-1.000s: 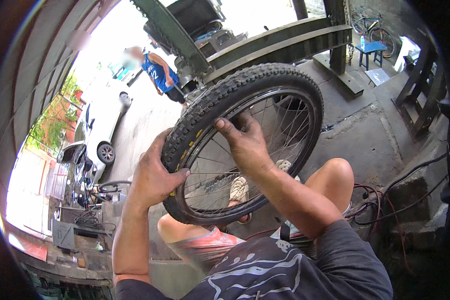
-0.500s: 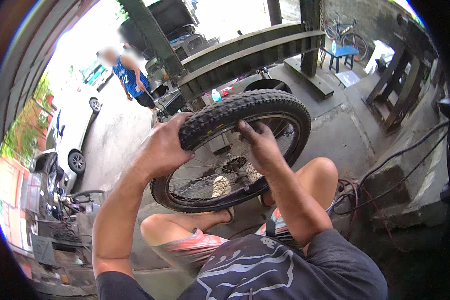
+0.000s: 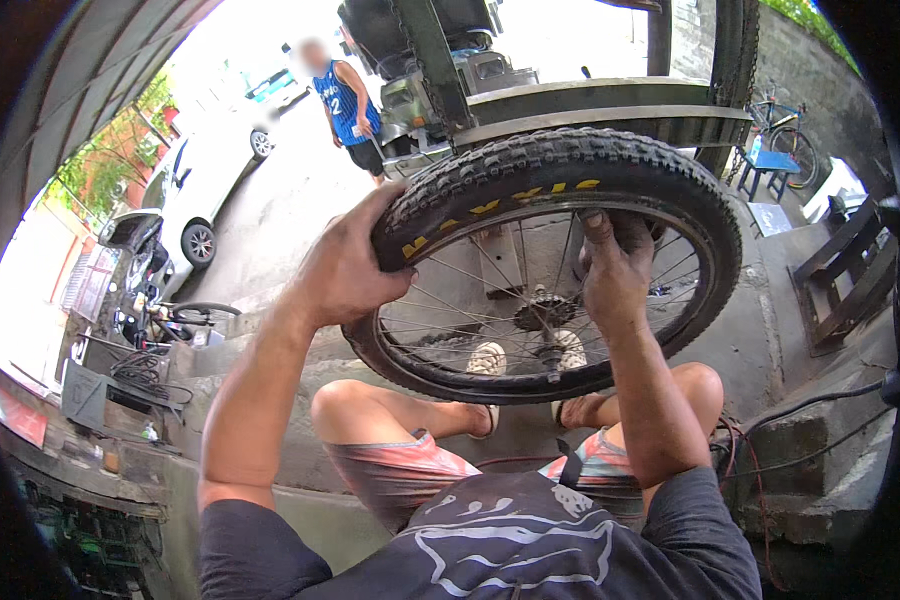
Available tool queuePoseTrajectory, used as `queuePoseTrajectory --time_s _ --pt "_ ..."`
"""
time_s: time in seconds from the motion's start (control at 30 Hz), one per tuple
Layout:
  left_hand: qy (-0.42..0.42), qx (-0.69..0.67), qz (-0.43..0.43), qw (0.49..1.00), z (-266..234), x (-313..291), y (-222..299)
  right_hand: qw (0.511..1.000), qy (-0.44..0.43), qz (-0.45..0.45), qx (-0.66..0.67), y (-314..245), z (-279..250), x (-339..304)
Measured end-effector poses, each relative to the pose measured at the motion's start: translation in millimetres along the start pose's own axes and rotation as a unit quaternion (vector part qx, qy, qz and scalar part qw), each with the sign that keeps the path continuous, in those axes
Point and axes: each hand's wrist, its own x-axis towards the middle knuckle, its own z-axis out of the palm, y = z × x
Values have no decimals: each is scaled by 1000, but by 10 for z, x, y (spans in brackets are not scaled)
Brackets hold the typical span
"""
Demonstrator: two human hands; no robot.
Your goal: The person removes the old tire from a bicycle wheel, inspects the rim, and installs a new tire onto the wheel. They work by hand, pressing the tire bead into the rim and rotating the wheel to seat the tire evenly.
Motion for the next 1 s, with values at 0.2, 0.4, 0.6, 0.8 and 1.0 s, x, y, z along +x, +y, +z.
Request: queuePoseTrajectory --time_s 0.2,0.4,0.6,0.8,1.0 --pt "1 -101 -39 994 229 -81 -185 1000 -23 16 6 -27 -90 225" --pt "30 0 -75 997 229 -77 224 999 -11 -31 30 -275 -107 212" --pt "-51 16 -33 998 -137 -52 399 998 -12 -12 56 -334 -85 161" --pt "-127 42 -58 989 -322 21 342 985 -15 75 154 21 -65 52" --pt "-61 139 -101 983 -85 -73 356 978 5 117 173 292 -82 19"
